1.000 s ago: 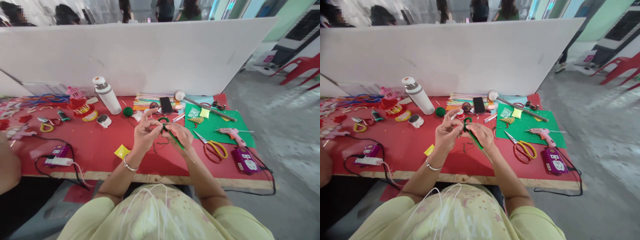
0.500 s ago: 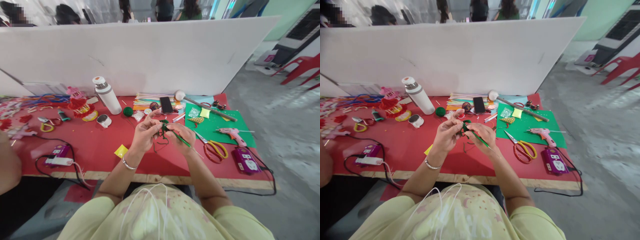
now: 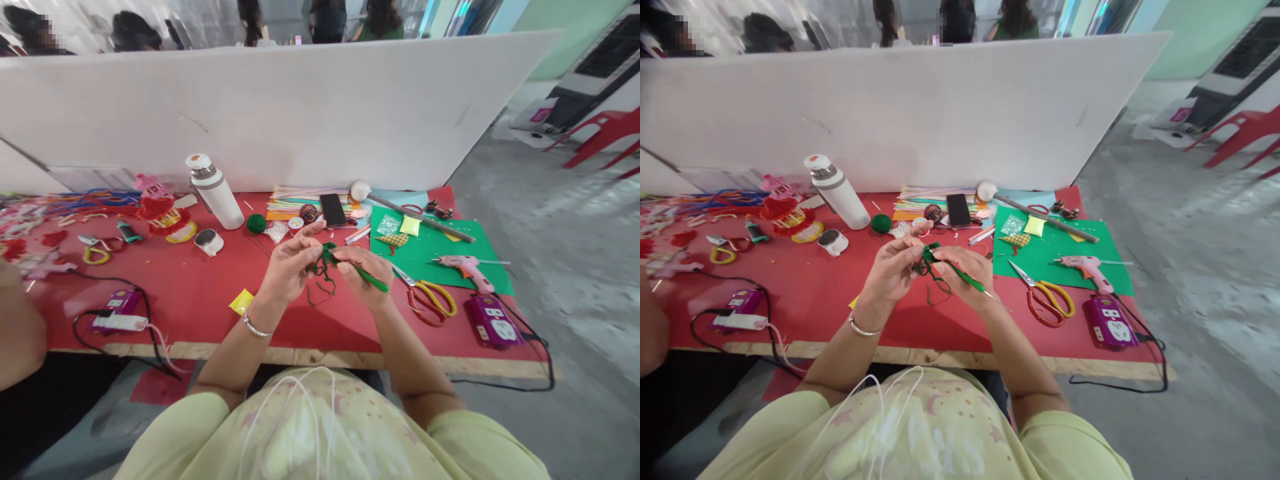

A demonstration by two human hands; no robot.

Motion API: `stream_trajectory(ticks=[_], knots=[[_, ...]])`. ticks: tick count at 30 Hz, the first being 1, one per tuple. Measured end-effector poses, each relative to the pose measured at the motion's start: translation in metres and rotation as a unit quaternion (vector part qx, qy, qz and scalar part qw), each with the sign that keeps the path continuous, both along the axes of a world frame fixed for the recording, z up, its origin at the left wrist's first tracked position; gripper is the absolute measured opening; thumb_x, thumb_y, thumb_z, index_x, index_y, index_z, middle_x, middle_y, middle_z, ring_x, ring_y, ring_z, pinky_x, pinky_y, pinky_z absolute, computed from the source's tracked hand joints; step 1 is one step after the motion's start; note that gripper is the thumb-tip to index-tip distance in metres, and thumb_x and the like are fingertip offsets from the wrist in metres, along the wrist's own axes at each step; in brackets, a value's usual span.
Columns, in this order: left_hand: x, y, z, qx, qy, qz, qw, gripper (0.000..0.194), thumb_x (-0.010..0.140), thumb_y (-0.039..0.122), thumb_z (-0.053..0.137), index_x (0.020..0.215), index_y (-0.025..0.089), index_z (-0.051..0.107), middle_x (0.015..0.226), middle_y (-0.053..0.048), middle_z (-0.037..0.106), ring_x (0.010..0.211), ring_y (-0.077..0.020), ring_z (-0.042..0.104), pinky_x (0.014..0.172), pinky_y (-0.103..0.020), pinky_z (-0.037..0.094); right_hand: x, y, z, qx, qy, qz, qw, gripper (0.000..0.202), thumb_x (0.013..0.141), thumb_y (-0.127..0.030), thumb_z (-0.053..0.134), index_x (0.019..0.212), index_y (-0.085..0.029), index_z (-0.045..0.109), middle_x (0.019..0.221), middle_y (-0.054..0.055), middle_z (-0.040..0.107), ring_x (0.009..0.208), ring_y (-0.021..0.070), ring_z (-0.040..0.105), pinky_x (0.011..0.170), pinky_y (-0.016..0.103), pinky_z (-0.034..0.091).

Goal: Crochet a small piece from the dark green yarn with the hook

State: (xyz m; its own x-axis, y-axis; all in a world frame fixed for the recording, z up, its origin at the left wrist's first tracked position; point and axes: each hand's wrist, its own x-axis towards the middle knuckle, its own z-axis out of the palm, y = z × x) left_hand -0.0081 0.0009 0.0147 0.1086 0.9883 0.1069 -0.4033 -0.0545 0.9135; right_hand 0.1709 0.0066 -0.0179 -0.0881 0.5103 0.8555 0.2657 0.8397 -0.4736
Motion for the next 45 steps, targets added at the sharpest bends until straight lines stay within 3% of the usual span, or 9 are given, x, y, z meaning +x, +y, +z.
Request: stream_trajectory(ticks=[11,20,24,28,33,37,40,42,45], knots=[[-0.001,0.001,-0.002,-0.039,-0.034,-0.062,0.997,0.028,0.075,0.034,0.092,0.073,0.015,0.073,0.151,-0.011,0.065,0.052,0.0007,0.054,0.036,-0.016,0.041,0.003,0.002,-0.002,-0.038,0.032,0.024,0.998,0.023,0.101,-0.045,0.067,0.098,-0.026,0.081,0.091,0.004,0.087,0.082,0.0208,0.084,0.074,0.031,0.069],[0.0,0.0,0.002,-0.046,-0.046,-0.06,0.996,0.027,0.074,0.033,0.092,0.072,0.014,0.073,0.147,-0.011,0.068,0.053,0.0007,0.054,0.036,-0.015,0.039,0.002,0.001,-0.002,-0.084,0.072,0.054,0.992,0.015,0.101,-0.034,0.068,0.102,-0.027,0.081,0.095,0.002,0.086,0.071,0.0158,0.08,0.065,0.026,0.065],[0.0,-0.003,0.004,-0.046,-0.055,-0.068,0.995,0.023,0.078,0.032,0.09,0.075,0.014,0.076,0.151,-0.011,0.065,0.056,0.0008,0.056,0.04,-0.014,0.043,0.002,0.0,-0.004,-0.105,0.07,0.045,0.991,0.021,0.1,-0.042,0.069,0.097,-0.027,0.082,0.094,0.004,0.086,0.077,0.019,0.082,0.071,0.03,0.068],[0.002,-0.002,0.002,-0.048,-0.06,-0.075,0.994,0.024,0.077,0.033,0.091,0.076,0.014,0.077,0.154,-0.012,0.063,0.064,-0.0038,0.064,0.048,-0.017,0.051,0.002,0.001,-0.008,-0.118,0.095,0.089,0.984,0.017,0.1,-0.04,0.07,0.101,-0.029,0.083,0.097,0.004,0.086,0.078,0.0201,0.082,0.073,0.032,0.069],[0.006,0.001,-0.004,-0.024,-0.013,-0.033,0.999,0.023,0.07,0.029,0.094,0.073,0.013,0.077,0.136,-0.013,0.071,0.079,-0.0105,0.07,0.059,-0.019,0.057,0.0,0.004,-0.008,-0.067,0.071,0.11,0.989,0.013,0.095,-0.039,0.077,0.102,-0.029,0.083,0.092,0.004,0.086,0.079,0.0202,0.082,0.072,0.031,0.068],[0.004,-0.001,-0.005,-0.038,0.01,-0.004,0.999,0.023,0.071,0.031,0.092,0.077,0.014,0.077,0.121,-0.009,0.073,0.062,-0.0042,0.06,0.042,-0.015,0.042,0.002,0.008,-0.009,0.0,0.01,0.077,0.997,0.017,0.093,-0.033,0.081,0.11,-0.029,0.081,0.094,0.004,0.085,0.081,0.0194,0.082,0.075,0.03,0.066],[0.002,-0.002,-0.003,-0.043,-0.004,-0.022,0.999,0.028,0.079,0.038,0.087,0.099,0.019,0.082,0.1,-0.005,0.075,0.051,-0.0027,0.05,0.035,-0.015,0.028,0.004,0.01,-0.011,0.025,-0.011,0.07,0.997,0.022,0.093,-0.032,0.082,0.115,-0.029,0.079,0.094,0.004,0.085,0.082,0.0191,0.082,0.076,0.029,0.066],[0.002,-0.002,-0.003,-0.035,-0.001,-0.047,0.998,0.033,0.081,0.041,0.087,0.105,0.02,0.083,0.085,-0.002,0.072,0.048,-0.0026,0.047,0.037,-0.016,0.027,0.004,0.009,-0.014,0.034,-0.008,0.042,0.998,0.02,0.093,-0.035,0.081,0.113,-0.029,0.079,0.094,0.003,0.085,0.082,0.019,0.083,0.076,0.028,0.066],[0.005,-0.001,-0.006,-0.009,0.005,-0.056,0.998,0.027,0.074,0.038,0.094,0.089,0.018,0.083,0.086,-0.003,0.072,0.049,-0.0018,0.048,0.04,-0.017,0.029,0.002,0.007,-0.023,0.027,0.017,-0.039,0.999,0.022,0.092,-0.043,0.082,0.106,-0.028,0.076,0.092,0.003,0.085,0.079,0.0194,0.083,0.074,0.029,0.067]])
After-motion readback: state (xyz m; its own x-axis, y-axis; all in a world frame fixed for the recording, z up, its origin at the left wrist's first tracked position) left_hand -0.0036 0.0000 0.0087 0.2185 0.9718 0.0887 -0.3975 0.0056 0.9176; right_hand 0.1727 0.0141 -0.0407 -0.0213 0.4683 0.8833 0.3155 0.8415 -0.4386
